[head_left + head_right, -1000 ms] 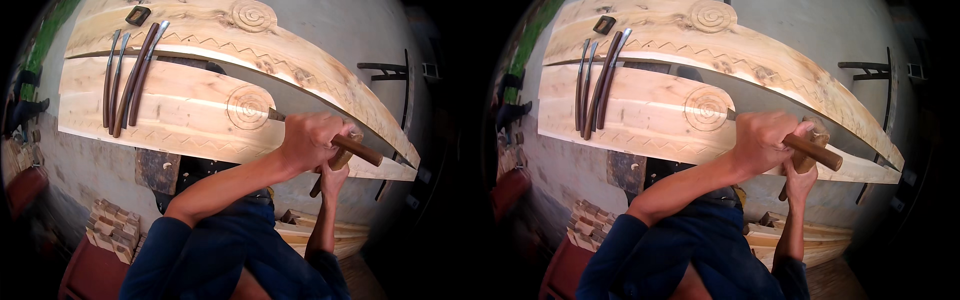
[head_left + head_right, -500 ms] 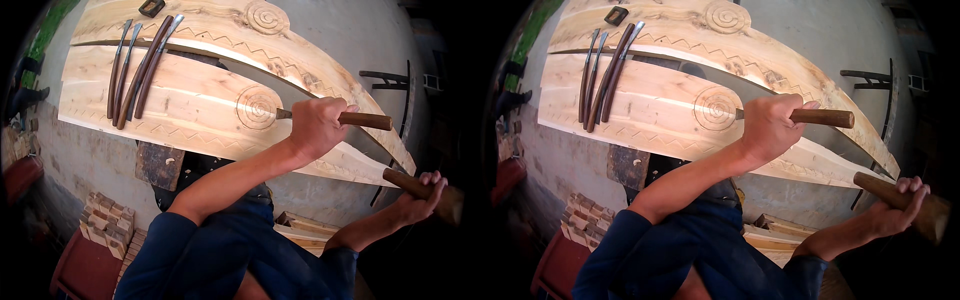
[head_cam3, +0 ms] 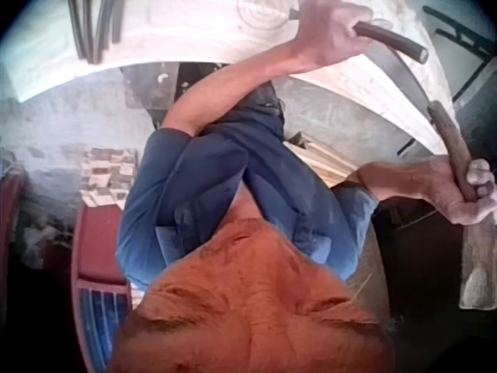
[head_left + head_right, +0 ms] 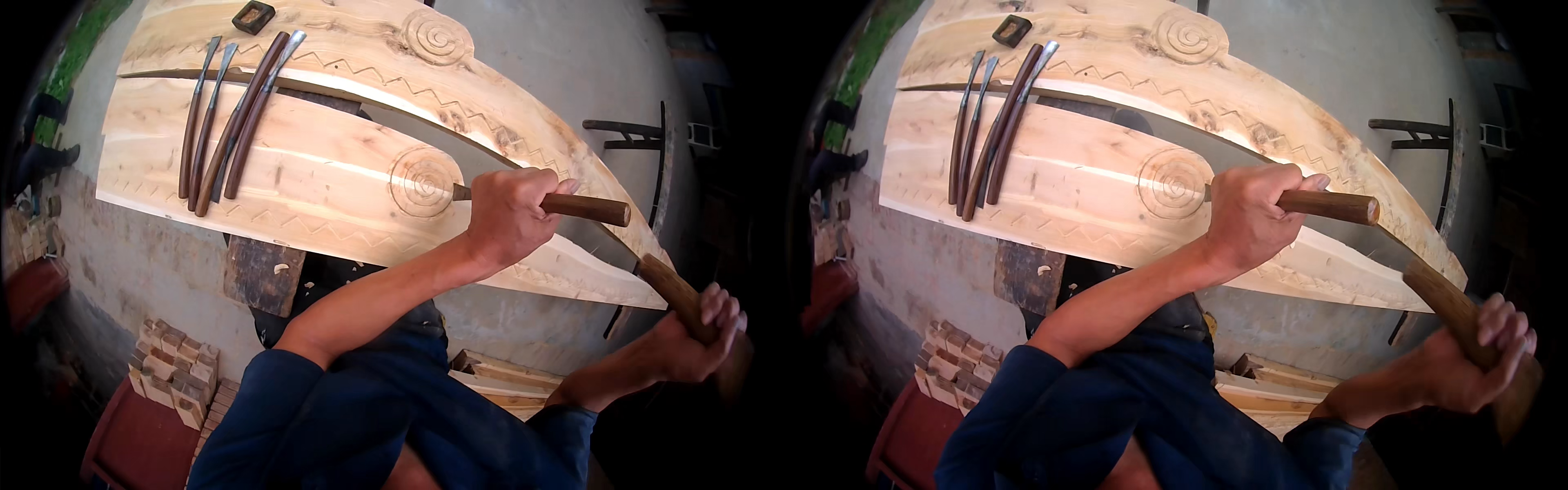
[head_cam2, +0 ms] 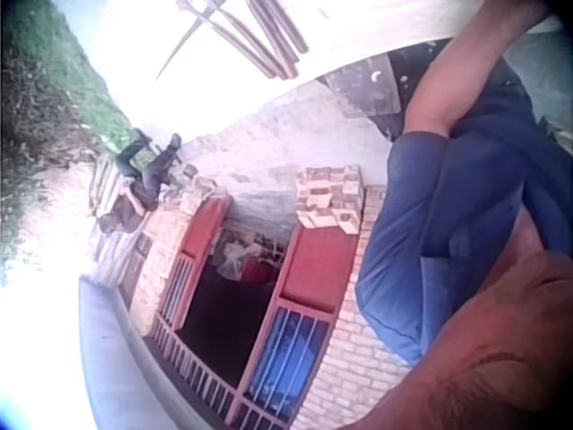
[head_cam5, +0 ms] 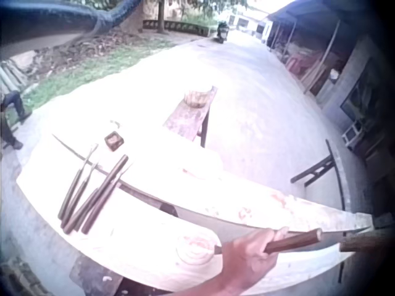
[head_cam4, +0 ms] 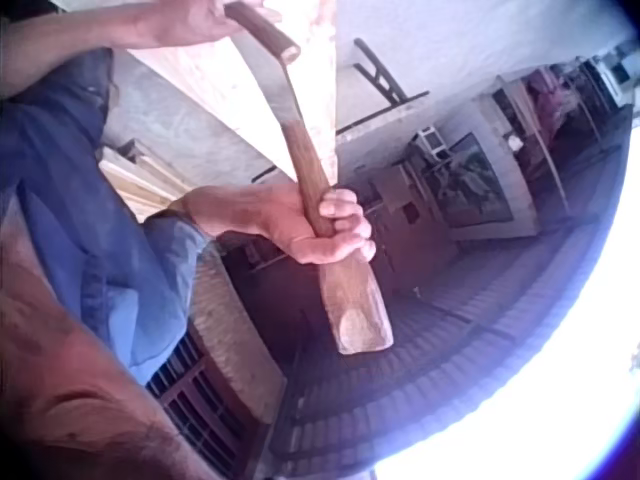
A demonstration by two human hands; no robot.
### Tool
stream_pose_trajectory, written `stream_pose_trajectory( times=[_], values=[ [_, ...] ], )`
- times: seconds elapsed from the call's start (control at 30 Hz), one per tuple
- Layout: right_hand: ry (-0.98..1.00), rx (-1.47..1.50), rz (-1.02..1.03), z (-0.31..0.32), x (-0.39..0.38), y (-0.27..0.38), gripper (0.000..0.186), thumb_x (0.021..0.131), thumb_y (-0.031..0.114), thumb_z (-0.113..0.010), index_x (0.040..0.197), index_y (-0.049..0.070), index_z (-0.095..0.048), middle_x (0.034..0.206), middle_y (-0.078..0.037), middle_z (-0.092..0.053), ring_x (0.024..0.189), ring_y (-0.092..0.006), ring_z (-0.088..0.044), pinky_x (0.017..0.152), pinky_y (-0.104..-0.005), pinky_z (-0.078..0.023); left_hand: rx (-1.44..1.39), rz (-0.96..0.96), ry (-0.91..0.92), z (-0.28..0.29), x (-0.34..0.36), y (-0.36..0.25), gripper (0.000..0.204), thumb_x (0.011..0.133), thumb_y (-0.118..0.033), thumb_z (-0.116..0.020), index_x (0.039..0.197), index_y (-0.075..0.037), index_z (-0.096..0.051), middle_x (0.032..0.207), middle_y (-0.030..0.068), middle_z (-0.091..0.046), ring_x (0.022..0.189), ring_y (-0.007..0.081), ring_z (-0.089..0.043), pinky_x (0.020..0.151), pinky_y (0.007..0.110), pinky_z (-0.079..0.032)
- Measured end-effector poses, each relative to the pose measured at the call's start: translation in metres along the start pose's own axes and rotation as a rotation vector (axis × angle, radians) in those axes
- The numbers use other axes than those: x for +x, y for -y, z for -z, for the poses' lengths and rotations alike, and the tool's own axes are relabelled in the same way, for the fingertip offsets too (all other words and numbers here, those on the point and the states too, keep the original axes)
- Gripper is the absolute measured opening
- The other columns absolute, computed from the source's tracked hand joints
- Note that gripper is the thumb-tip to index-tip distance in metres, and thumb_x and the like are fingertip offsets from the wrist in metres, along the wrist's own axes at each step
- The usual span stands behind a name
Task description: The person carves decorative patterns into a long wooden board using a chisel and a wooden mallet, striking the chisel to remove wood chips.
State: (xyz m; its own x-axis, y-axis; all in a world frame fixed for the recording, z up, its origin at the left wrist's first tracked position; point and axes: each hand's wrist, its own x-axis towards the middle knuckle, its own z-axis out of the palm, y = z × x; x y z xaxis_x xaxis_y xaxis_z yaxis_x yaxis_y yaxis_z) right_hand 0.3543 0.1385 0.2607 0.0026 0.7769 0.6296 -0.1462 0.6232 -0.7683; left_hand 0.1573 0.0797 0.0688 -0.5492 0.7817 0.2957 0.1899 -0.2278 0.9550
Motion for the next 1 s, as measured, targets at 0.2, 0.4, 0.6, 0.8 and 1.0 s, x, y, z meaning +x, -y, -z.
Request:
stream_pose_trajectory(
  times=[0.2,0.4,0.6,0.8,1.0],
  values=[
    [0.502,-1.252,0.018,-0.01,-0.026,-0.027,0.034,0.087,-0.004,-0.077,0.119,0.002,-0.069,0.096,-0.009,-0.074,0.082,-0.0203,-0.068,0.08,-0.0329,-0.054,0.005,-0.078,-0.01,-0.001,-0.006,-0.002,0.032,0.088,-0.009,-0.08,0.067,-0.003,-0.057,0.059,0.0138,-0.053,0.047,0.0307,-0.046,0.046,0.039,-0.037],
    [-0.033,0.01,-0.02,-0.01,-0.028,-0.002,0.016,0.093,0.0,-0.066,0.092,0.008,-0.052,0.078,-0.005,-0.056,0.064,-0.0119,-0.046,0.063,-0.0299,-0.04,-0.051,-0.038,0.016,-0.001,-0.004,-0.001,0.037,0.091,-0.014,-0.08,0.066,-0.004,-0.054,0.058,0.0133,-0.05,0.047,0.0309,-0.044,0.046,0.039,-0.036],
    [0.305,-1.329,0.141,0.008,-0.044,-0.016,0.029,0.091,-0.009,-0.067,0.119,-0.004,-0.065,0.097,-0.007,-0.073,0.074,-0.02,-0.065,0.075,-0.0342,-0.054,-0.055,-0.053,-0.015,-0.004,-0.007,0.0,0.038,0.093,-0.015,-0.077,0.065,-0.004,-0.053,0.057,0.0132,-0.05,0.047,0.0313,-0.044,0.046,0.04,-0.035],
    [0.311,-0.88,-0.072,-0.019,-0.068,-0.028,0.016,0.092,-0.002,-0.064,0.106,0.004,-0.056,0.076,-0.013,-0.059,0.064,-0.0278,-0.059,0.069,-0.0365,-0.053,-0.007,-0.069,-0.041,0.001,-0.006,0.004,0.04,0.092,-0.014,-0.078,0.064,-0.004,-0.051,0.057,0.0136,-0.049,0.047,0.0325,-0.043,0.045,0.04,-0.034],
    [0.345,-1.226,-0.251,0.02,-0.108,-0.028,0.023,0.086,-0.004,-0.077,0.104,0.0,-0.065,0.081,-0.013,-0.067,0.071,-0.03,-0.067,0.068,-0.0369,-0.054,0.041,-0.22,0.071,-0.009,-0.019,0.001,0.042,0.089,-0.013,-0.079,0.06,-0.007,-0.049,0.054,0.0109,-0.047,0.046,0.0313,-0.048,0.044,0.041,-0.036]
  ],
)
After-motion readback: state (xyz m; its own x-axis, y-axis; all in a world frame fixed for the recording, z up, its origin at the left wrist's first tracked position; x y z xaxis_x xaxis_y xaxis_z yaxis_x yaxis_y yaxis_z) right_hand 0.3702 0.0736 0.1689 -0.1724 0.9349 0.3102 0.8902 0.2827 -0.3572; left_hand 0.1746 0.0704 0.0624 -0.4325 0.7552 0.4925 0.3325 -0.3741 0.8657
